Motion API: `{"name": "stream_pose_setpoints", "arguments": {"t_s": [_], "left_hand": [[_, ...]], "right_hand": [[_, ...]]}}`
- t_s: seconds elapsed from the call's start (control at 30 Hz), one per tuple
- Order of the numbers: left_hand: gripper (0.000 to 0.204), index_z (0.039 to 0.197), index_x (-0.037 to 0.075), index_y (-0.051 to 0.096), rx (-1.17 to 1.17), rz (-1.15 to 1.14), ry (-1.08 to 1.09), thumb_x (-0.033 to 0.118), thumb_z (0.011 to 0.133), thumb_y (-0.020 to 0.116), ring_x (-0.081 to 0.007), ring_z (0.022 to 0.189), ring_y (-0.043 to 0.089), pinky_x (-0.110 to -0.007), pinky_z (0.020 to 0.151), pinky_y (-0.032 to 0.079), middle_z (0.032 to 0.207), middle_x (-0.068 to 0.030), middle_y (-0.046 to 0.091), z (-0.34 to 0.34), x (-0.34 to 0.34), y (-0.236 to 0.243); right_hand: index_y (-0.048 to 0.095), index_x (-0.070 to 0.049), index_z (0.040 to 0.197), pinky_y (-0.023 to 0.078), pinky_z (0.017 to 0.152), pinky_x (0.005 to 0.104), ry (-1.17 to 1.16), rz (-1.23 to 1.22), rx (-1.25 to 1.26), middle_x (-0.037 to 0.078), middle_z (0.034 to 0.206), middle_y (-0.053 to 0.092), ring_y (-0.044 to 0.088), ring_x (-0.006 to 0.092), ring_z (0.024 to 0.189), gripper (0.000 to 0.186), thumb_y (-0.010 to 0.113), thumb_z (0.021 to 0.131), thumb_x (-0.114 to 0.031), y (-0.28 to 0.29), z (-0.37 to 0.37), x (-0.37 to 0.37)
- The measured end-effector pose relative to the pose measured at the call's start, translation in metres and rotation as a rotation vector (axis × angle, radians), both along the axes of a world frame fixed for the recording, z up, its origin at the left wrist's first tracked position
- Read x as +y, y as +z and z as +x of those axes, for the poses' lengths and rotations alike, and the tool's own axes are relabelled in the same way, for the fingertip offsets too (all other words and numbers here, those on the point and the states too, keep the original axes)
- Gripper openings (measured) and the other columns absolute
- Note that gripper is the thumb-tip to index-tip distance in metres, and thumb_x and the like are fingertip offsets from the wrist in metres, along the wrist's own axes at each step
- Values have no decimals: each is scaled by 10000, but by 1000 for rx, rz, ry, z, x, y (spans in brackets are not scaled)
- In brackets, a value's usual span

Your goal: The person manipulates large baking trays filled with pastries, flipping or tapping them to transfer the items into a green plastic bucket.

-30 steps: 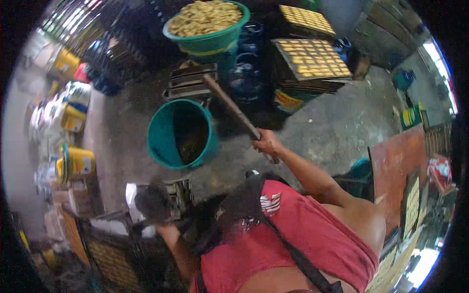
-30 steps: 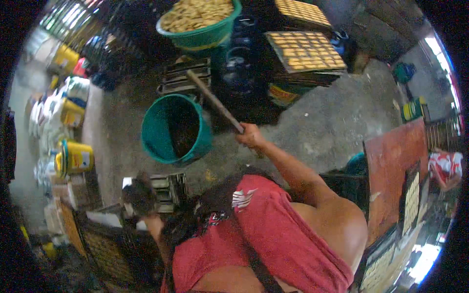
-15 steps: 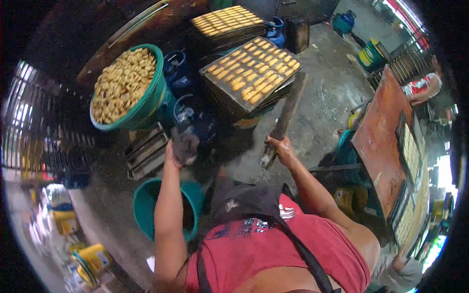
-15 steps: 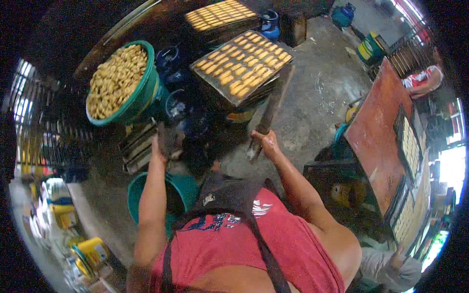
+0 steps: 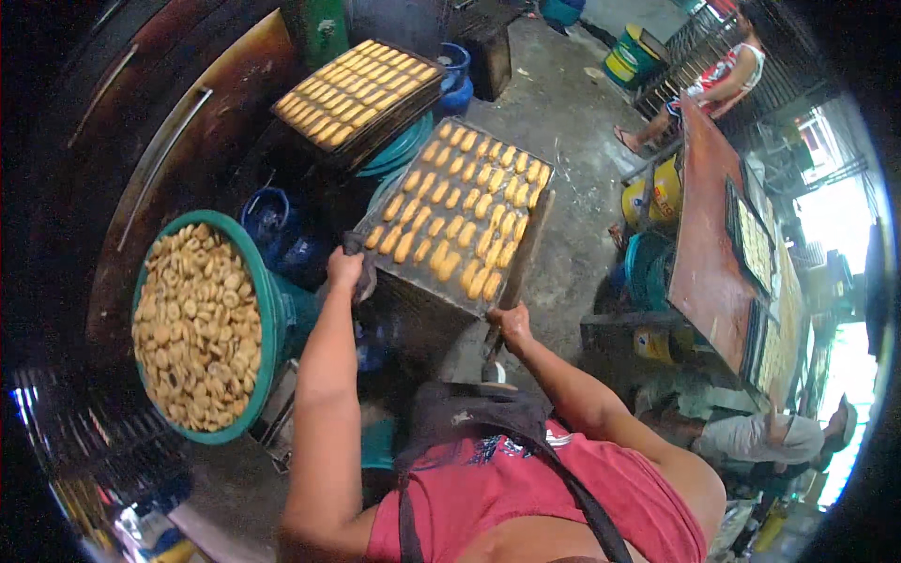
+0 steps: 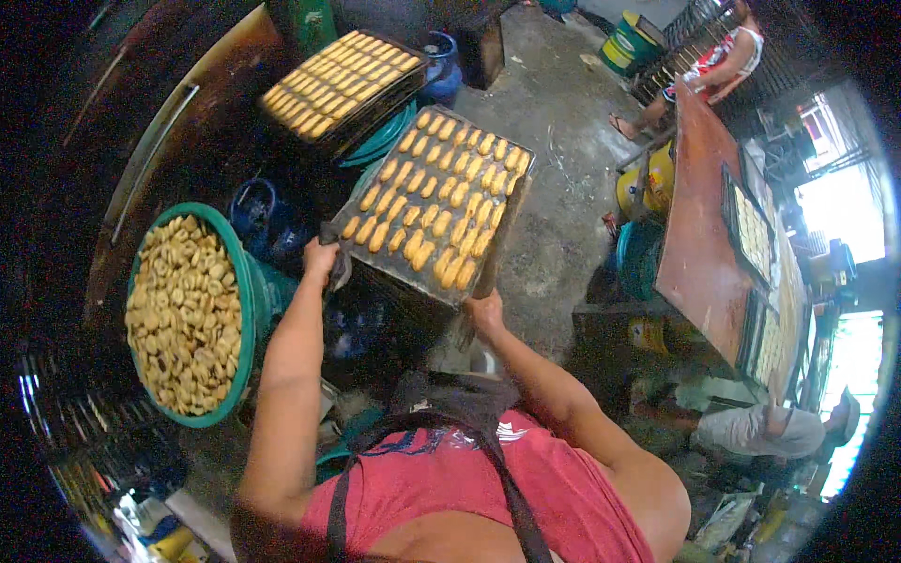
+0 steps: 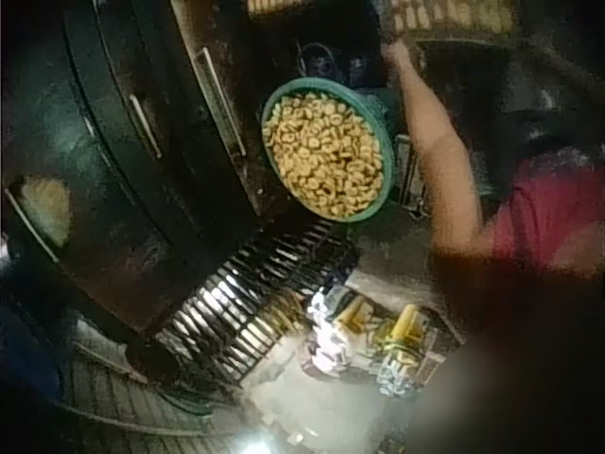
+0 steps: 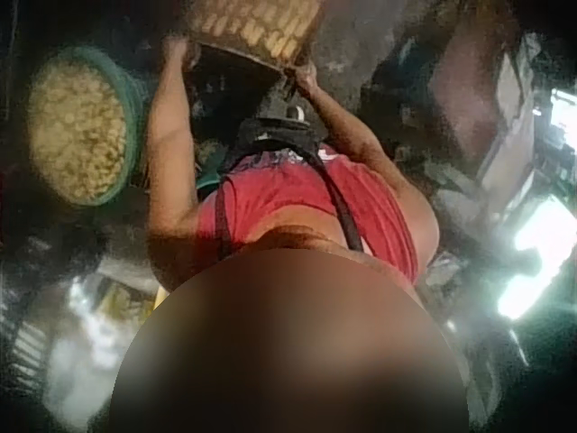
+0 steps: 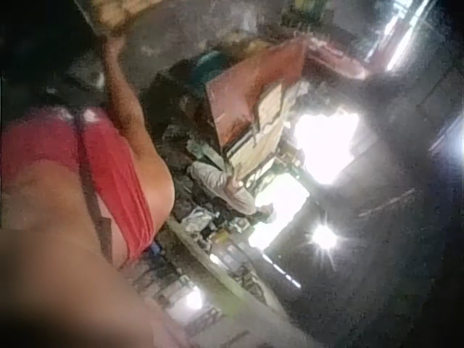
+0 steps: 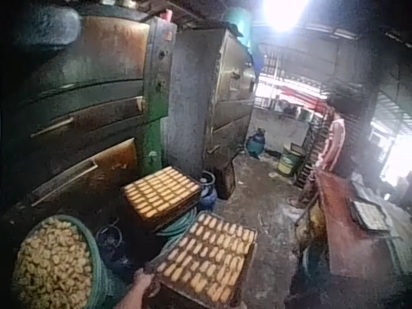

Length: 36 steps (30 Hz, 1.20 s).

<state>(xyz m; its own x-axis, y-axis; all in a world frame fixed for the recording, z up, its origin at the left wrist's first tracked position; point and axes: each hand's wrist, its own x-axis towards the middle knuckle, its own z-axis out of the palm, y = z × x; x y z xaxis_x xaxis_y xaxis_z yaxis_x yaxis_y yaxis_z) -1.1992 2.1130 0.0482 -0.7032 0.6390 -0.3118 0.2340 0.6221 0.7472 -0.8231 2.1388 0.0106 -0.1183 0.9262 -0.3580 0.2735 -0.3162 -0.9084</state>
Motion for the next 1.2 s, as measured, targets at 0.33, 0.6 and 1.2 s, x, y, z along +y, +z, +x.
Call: {"name": "stream_pose_setpoints", "arguments": {"t_s": [0.33, 0.6, 1.2], "left_hand": [[587, 1206, -6, 433, -383, 132, 226, 336, 766, 617, -310, 1068, 489, -399, 871, 391, 1241, -203, 446, 10, -15, -15], [639, 1230, 10, 407, -636, 1, 252, 340, 738, 646, -260, 1096, 447, -386, 918, 324, 1231, -133, 459, 65, -30, -3], [514, 1160, 19, 492, -309, 276, 361, 182, 703, 662, -212, 1047, 501, -338, 910, 368, 1115, -90, 556, 377, -237, 3]], "right_hand": [[583, 12, 851, 448, 572, 320, 258, -246, 102, 72, 717, 599, 540, 163, 601, 198, 598, 685, -94, 97, 12, 17], [586, 2, 812, 429, 540, 293, 330, -281, 201, 37, 675, 569, 524, 148, 578, 177, 620, 659, -80, 96, 65, 60], [516, -9, 1037, 457, 609, 320, 1011, -110, 41, 64, 803, 599, 546, 168, 664, 435, 682, 649, -116, 76, 197, 163]]}}
